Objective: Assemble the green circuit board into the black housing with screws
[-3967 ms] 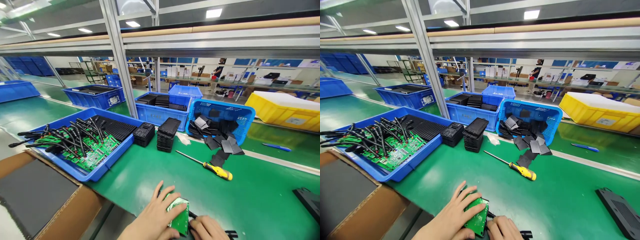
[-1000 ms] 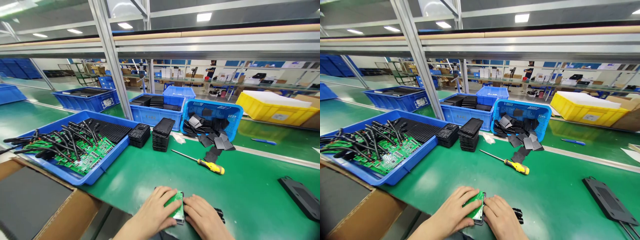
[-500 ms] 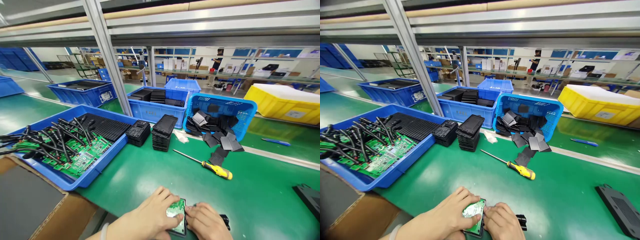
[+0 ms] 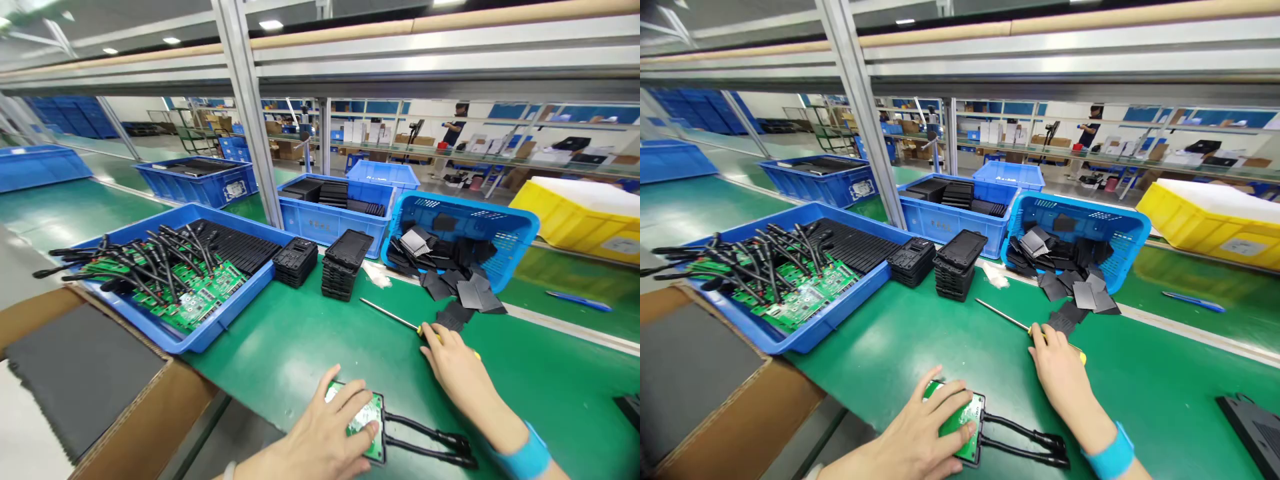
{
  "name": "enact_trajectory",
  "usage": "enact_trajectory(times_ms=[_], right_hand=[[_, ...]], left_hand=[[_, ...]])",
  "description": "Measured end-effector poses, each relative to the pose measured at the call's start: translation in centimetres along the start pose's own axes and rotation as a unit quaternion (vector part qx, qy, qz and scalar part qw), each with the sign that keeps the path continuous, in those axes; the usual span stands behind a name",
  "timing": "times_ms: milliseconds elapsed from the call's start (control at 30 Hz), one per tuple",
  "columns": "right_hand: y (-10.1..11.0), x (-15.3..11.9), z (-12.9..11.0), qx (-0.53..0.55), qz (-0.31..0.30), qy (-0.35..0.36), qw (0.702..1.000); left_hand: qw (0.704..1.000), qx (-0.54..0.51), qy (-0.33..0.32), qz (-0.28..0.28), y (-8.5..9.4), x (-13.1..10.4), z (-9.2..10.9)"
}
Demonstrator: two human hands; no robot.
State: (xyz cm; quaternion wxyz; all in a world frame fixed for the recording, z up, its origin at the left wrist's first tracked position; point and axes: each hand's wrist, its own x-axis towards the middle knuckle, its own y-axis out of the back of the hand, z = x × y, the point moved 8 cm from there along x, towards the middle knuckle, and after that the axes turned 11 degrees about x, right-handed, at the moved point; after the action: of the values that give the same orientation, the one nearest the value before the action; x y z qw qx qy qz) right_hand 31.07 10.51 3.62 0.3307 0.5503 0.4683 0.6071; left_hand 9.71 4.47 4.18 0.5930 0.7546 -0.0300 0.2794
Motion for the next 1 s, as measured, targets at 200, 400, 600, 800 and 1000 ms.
enact_trajectory(times_ms=[200, 400, 600, 800, 1000], right_hand=[[0.1, 0.9, -0.3, 0.039, -0.024, 0.020, 0.999], [5.8, -0.1, -5.4, 0.332, 0.043, -0.026, 0.942], [6.0, -0.1, -10.1, 0.349, 0.064, 0.042, 0.934], [5.2, 1.2, -12.3, 0.409, 0.057, 0.056, 0.909], [3.9, 2.5, -14.5, 0.438, 0.033, 0.054, 0.897]], left_hand=[[0.964, 0.189, 0.052, 0.178, -0.2, -1.1, 3.7], [0.913, 0.308, 0.137, 0.230, -0.4, -0.7, 5.8], [0.899, 0.314, 0.161, 0.258, -0.2, -0.6, 5.9], [0.890, 0.301, 0.191, 0.285, 0.2, -0.8, 5.6], [0.884, 0.311, 0.196, 0.290, -0.3, -0.9, 5.9]])
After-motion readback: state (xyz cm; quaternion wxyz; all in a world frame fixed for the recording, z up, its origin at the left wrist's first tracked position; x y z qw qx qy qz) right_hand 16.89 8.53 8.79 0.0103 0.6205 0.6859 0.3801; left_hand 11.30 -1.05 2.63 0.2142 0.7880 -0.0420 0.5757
